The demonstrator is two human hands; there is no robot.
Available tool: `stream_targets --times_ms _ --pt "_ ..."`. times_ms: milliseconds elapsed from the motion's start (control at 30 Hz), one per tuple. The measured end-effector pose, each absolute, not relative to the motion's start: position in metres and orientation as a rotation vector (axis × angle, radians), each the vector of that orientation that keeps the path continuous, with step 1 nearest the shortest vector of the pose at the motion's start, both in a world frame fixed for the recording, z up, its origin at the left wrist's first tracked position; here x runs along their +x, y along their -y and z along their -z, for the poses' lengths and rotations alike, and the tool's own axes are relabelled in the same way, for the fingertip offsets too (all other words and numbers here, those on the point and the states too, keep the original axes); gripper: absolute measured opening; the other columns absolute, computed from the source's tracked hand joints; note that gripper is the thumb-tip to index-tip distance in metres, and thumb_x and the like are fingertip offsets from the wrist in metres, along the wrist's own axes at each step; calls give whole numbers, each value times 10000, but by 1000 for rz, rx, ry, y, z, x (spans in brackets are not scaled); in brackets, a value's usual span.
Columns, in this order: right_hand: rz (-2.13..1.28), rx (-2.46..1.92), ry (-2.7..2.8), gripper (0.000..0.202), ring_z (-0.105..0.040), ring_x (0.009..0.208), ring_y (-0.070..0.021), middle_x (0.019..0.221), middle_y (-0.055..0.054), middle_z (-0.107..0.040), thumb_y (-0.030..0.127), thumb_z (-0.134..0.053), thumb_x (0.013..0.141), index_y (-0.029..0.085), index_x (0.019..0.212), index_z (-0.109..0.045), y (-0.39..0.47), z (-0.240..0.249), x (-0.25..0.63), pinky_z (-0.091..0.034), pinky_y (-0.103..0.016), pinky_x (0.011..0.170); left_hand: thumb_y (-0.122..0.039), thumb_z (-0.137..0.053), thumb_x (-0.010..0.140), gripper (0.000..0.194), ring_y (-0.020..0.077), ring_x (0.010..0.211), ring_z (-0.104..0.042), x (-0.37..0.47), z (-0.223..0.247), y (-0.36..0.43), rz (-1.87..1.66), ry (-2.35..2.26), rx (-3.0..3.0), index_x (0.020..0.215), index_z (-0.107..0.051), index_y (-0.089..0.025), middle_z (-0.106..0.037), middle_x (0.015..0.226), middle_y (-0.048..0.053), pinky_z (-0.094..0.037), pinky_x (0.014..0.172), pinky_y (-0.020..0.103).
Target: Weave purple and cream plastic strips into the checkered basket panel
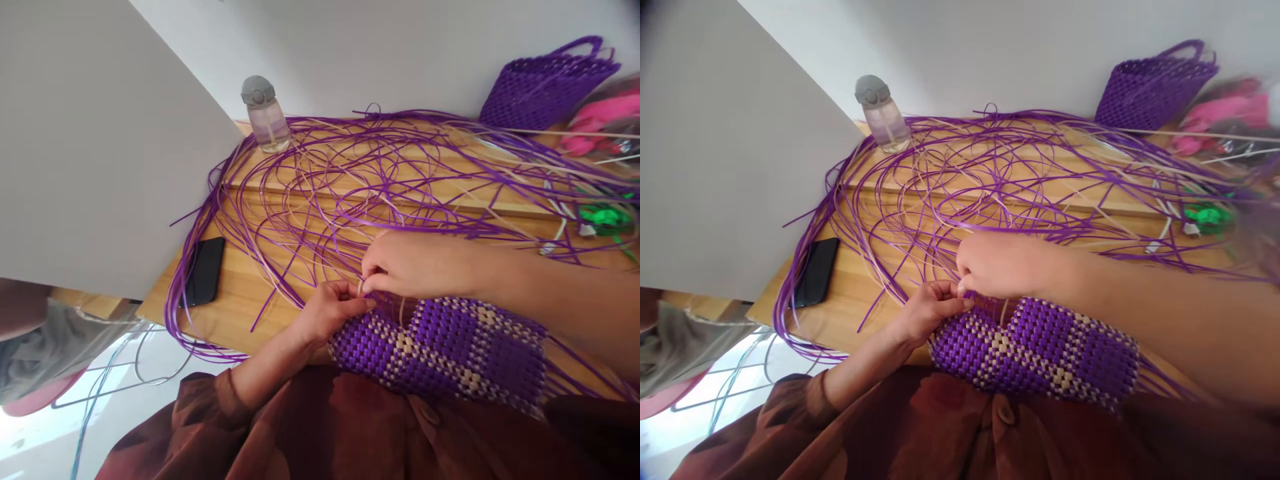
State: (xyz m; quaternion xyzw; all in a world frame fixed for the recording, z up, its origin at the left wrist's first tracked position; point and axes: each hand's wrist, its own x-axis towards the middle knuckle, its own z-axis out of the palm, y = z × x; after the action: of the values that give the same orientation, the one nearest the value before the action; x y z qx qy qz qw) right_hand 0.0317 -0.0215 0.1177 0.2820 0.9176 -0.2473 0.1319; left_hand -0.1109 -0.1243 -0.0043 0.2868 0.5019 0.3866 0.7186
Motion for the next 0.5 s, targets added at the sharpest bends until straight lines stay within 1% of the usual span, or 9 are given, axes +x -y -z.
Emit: stream_targets --times_ms 100,200,367,500 --pt "663 917 -2668 173 -611 709 -154 767 -22 -729 298 -621 849 205 788 -754 26 -112 27 -351 -288 647 -373 -880 634 362 72 535 -493 -110 4 125 -862 -1097 628 782 -657 -129 -619 645 -18 -329 551 230" --pt "681 916 -2721 138 -597 698 -140 785 -2 -727 264 -612 836 211 800 -734 25 -114 26 -336 -281 624 -369 -883 627 359 82 552 -517 -110 4 126 -870 -1086 616 780 -664 -129 -635 661 -10 -364 578 238" --pt "607 914 -2636 218 -570 637 -148 716 -16 -701 369 -612 858 206 789 -741 24 -117 27 -303 -290 580 -381 -870 648 372 90 584 -533 -110 5 127 -893 -1070 654 864 -711 -124 -660 712 8 -377 606 242" --pt "827 677 -2682 139 -546 640 -117 706 17 -674 286 -622 843 211 763 -708 23 -115 27 -307 -271 596 -385 -849 688 336 90 608 -537 -110 6 128 -896 -1076 725 845 -731 -113 -668 723 22 -381 619 240"
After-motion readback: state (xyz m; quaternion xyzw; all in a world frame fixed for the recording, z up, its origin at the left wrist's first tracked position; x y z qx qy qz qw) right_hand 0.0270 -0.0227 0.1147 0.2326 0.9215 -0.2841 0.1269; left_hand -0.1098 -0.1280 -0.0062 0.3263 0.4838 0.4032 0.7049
